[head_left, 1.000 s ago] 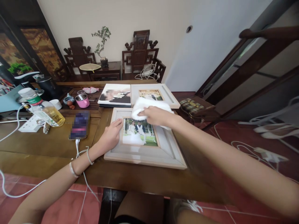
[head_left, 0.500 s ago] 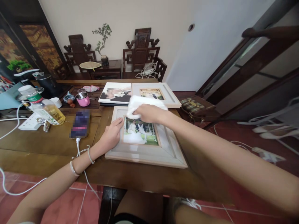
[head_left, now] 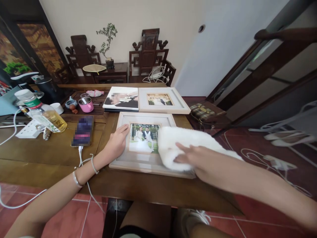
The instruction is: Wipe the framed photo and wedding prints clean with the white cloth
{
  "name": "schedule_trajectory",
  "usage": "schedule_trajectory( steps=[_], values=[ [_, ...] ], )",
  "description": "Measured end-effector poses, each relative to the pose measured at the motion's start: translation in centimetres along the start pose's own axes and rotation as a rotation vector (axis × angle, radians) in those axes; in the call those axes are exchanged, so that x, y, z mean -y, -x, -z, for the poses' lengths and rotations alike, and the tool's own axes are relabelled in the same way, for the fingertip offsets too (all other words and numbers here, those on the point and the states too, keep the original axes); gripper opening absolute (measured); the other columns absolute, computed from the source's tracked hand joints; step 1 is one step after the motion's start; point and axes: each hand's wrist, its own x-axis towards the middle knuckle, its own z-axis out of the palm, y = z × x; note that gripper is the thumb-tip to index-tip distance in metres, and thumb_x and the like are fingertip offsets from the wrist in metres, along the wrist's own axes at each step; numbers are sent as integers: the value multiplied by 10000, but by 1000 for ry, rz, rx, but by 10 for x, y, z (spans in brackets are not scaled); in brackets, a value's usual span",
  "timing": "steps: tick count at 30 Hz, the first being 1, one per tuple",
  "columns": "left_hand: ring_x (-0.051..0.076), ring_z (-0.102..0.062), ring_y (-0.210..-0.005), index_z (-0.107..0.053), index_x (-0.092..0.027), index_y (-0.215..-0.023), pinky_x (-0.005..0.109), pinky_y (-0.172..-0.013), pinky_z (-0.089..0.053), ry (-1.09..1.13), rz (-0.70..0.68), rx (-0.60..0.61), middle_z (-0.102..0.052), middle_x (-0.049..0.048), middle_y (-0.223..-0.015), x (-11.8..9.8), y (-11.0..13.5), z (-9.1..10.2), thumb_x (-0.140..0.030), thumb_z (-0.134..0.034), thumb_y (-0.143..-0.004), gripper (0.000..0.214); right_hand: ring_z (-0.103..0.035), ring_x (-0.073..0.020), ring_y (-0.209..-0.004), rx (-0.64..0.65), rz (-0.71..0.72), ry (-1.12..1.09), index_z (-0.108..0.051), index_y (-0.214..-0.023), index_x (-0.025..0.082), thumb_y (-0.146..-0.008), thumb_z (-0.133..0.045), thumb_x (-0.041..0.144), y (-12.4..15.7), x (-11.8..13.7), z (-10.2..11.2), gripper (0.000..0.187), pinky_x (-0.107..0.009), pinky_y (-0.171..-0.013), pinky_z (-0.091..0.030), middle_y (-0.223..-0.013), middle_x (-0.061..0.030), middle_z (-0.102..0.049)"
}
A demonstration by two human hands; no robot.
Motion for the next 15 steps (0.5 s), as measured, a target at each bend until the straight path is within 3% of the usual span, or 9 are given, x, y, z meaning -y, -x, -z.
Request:
schedule_trajectory(
  steps=[3,7,12,15],
  values=[
    [246,-400,-1343,-531,-124,-1276,459,-1117,-338,5,0,-5,-474,147,-1408,-1,0,0,-38,-347,-843,479,-626,-284,-1071,48,0,-22,-684,-1024,243,-625,-375,-99,16,25,-3,609,-383,-843,-502,-1213,-103,-637],
    [236,-407,-1339,-532,-129,-1276,458,-1115,-338,-2,-1,-26,-488,145,-1397,-1,1,-1,-37,-348,-848,475,-620,-302,-1052,165,45,-25,-675,-1009,191,-617,-396,-92,-4,52,11,558,-385,-777,-518,-1278,-149,-579],
    [230,-397,-1345,-519,-151,-1296,454,-1114,-338,11,3,-6,-477,125,-1411,0,0,2,-54,-354,-859,477,-498,-357,-1200,70,286,-47,-679,-931,159,-643,-428,-47,-51,73,19,434,-463,-866,-479,-1347,-134,-532],
    [231,-391,-1350,-524,-151,-1292,456,-1113,-341,9,-11,19,-476,123,-1414,2,-1,3,-72,-359,-867,463,-451,-369,-1251,52,318,-43,-675,-976,136,-657,-431,-55,-58,77,16,445,-489,-922,-451,-1399,-145,-484]
  ],
)
